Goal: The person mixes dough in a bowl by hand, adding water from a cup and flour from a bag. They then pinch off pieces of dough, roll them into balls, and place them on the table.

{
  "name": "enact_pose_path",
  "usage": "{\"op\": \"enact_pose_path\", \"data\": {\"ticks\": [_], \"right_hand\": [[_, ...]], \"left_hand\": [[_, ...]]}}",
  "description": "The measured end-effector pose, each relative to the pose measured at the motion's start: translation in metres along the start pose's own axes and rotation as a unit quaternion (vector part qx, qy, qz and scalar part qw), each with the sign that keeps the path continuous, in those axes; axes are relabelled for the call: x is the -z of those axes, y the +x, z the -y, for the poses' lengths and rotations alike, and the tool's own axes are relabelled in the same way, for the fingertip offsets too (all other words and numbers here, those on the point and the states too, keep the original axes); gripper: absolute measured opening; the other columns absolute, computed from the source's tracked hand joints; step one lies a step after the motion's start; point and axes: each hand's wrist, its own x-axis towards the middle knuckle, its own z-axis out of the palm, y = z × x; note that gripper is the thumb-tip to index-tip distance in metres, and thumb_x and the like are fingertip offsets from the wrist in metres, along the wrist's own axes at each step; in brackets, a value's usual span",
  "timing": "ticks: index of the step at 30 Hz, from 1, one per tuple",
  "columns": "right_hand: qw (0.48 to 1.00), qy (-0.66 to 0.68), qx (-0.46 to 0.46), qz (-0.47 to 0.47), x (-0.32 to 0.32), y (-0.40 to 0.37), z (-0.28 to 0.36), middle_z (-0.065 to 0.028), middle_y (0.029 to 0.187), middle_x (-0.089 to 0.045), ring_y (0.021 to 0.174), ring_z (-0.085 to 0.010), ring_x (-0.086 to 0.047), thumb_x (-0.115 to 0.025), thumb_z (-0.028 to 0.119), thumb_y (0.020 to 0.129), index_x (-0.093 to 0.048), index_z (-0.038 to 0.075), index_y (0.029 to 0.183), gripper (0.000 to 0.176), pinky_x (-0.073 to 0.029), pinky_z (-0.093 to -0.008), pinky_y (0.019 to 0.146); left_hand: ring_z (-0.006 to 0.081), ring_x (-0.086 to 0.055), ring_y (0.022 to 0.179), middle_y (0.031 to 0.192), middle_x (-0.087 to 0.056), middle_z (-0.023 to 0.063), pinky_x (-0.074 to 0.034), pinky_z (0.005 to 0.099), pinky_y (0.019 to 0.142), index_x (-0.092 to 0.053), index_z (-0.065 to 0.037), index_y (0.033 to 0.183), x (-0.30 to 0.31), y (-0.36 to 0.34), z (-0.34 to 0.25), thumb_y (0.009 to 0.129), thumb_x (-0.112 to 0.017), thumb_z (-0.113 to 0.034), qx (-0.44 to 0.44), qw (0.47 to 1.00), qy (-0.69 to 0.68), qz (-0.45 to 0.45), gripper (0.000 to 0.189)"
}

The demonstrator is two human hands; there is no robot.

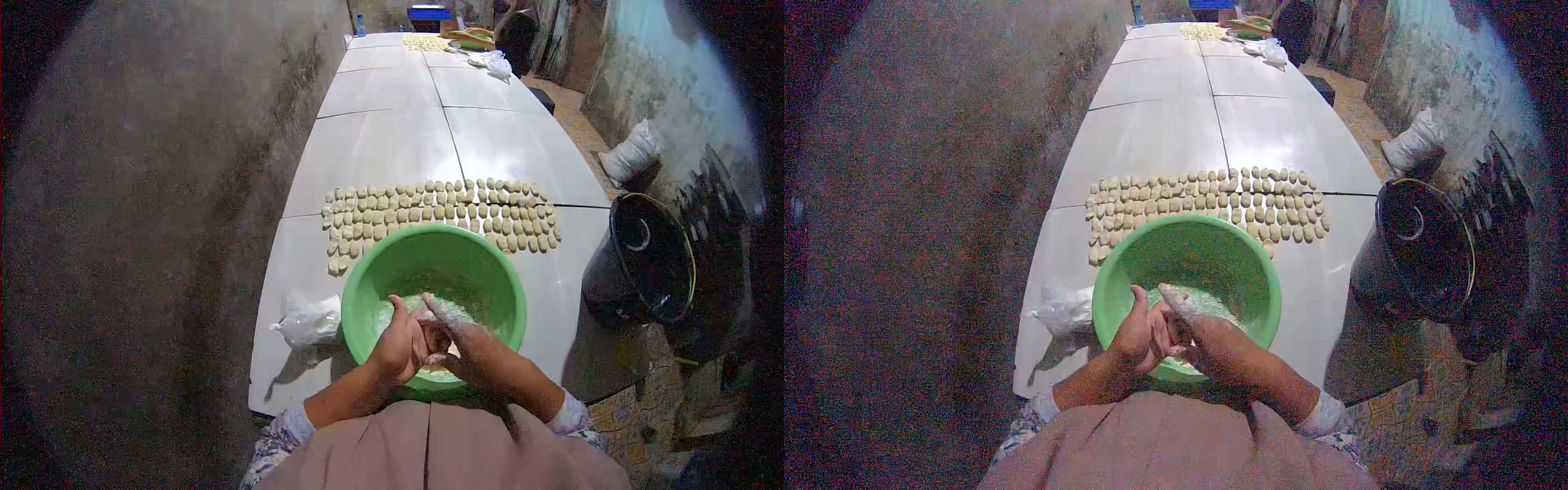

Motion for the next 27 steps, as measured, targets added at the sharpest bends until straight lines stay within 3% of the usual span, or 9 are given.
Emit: {"op": "enact_pose_path", "data": {"ticks": [7, 9, 10, 12, 19, 21, 22, 25, 27], "right_hand": [[0.998, -0.035, -0.046, 0.003, -0.005, 0.005, -0.002, -0.0231, 0.092, -0.063, 0.079, -0.0399, -0.063, -0.054, 0.019, 0.091, -0.005, 0.014, 0.148, 0.075, -0.050, -0.0478, 0.065], [1.000, 0.002, 0.011, -0.019, -0.004, 0.001, -0.002, -0.0232, 0.090, -0.063, 0.076, -0.0397, -0.063, -0.050, 0.022, 0.092, -0.007, 0.012, 0.147, 0.070, -0.050, -0.0479, 0.062], [1.000, 0.002, 0.012, -0.019, -0.005, 0.001, -0.004, -0.0232, 0.090, -0.063, 0.076, -0.0397, -0.063, -0.050, 0.022, 0.092, -0.007, 0.012, 0.147, 0.070, -0.050, -0.0479, 0.062], [0.999, -0.045, -0.027, -0.006, -0.010, 0.003, -0.010, -0.0146, 0.088, -0.064, 0.075, -0.0316, -0.062, -0.059, 0.004, 0.083, -0.013, 0.009, 0.147, 0.079, -0.049, -0.0400, 0.069], [0.998, -0.053, -0.018, -0.032, -0.010, 0.001, -0.006, -0.0128, 0.091, -0.065, 0.072, -0.0282, -0.063, -0.063, 0.003, 0.082, -0.015, 0.009, 0.147, 0.081, -0.050, -0.0367, 0.066], [0.986, 0.024, 0.047, -0.159, -0.015, 0.001, -0.016, -0.0205, 0.098, -0.063, 0.081, -0.0343, -0.065, -0.063, 0.012, 0.085, -0.020, 0.012, 0.145, 0.073, -0.053, -0.0414, 0.067], [0.989, 0.016, -0.076, -0.128, -0.005, 0.000, 0.000, -0.0193, 0.107, -0.062, 0.094, -0.0302, -0.065, -0.068, 0.006, 0.080, -0.021, 0.014, 0.145, 0.081, -0.055, -0.0382, 0.075], [0.973, 0.107, 0.015, -0.202, -0.006, 0.001, -0.002, -0.0187, 0.115, -0.060, 0.107, -0.0283, -0.061, -0.069, 0.004, 0.079, -0.019, 0.015, 0.145, 0.083, -0.055, -0.0368, 0.081], [0.977, 0.082, 0.011, -0.197, -0.005, 0.001, -0.004, -0.0146, 0.117, -0.062, 0.116, -0.0302, -0.054, -0.067, -0.002, 0.077, -0.016, 0.006, 0.145, 0.085, -0.052, -0.0354, 0.085]], "left_hand": [[0.0283, -0.057, 0.106, 0.117, -0.058, 0.0160, -0.046, 0.0403, 0.089, -0.036, -0.001, 0.135, -0.005, -0.001, -0.005, 0.082, -0.007, -0.076, -0.022, 0.997, 0.070, -0.016, 0.097], [0.0273, -0.059, 0.100, 0.116, -0.058, 0.0145, -0.048, 0.0383, 0.085, -0.034, -0.001, 0.136, -0.003, -0.001, -0.004, 0.082, -0.007, -0.076, -0.020, 0.999, 0.037, 0.027, 0.096], [0.0249, -0.060, 0.097, 0.116, -0.058, 0.0129, -0.049, 0.0347, 0.081, -0.034, -0.001, 0.135, -0.008, 0.002, -0.001, 0.082, -0.007, -0.076, -0.014, 0.999, -0.010, -0.029, 0.096], [0.0234, -0.060, 0.098, 0.117, -0.058, 0.0122, -0.049, 0.0332, 0.081, -0.034, -0.001, 0.135, -0.012, -0.002, -0.003, 0.081, -0.007, -0.077, -0.017, 0.999, 0.005, -0.031, 0.097], [0.0200, -0.059, 0.095, 0.115, -0.057, 0.0104, -0.050, 0.0335, 0.082, -0.028, -0.002, 0.139, -0.001, -0.003, -0.002, 0.084, -0.013, -0.074, -0.017, 0.999, 0.014, 0.033, 0.092], [0.0238, -0.059, 0.096, 0.116, -0.056, 0.0123, -0.048, 0.0363, 0.086, -0.027, -0.002, 0.138, -0.002, -0.004, -0.001, 0.088, -0.016, -0.069, -0.033, 0.998, 0.050, 0.008, 0.085], [0.0238, -0.058, 0.101, 0.116, -0.055, 0.0170, -0.046, 0.0369, 0.090, -0.030, -0.001, 0.133, -0.001, -0.005, 0.000, 0.094, -0.021, -0.059, -0.044, 0.997, -0.031, 0.050, 0.070], [0.0229, -0.057, 0.103, 0.116, -0.055, 0.0156, -0.044, 0.0384, 0.095, -0.037, -0.001, 0.129, 0.020, 0.004, 0.010, 0.098, -0.027, -0.048, -0.014, 0.997, 0.028, 0.075, 0.057], [0.0217, -0.057, 0.105, 0.117, -0.056, 0.0129, -0.042, 0.0376, 0.099, -0.046, 0.001, 0.123, -0.015, -0.019, -0.007, 0.100, -0.031, -0.038, 0.010, 1.000, 0.001, 0.014, 0.047]]}}
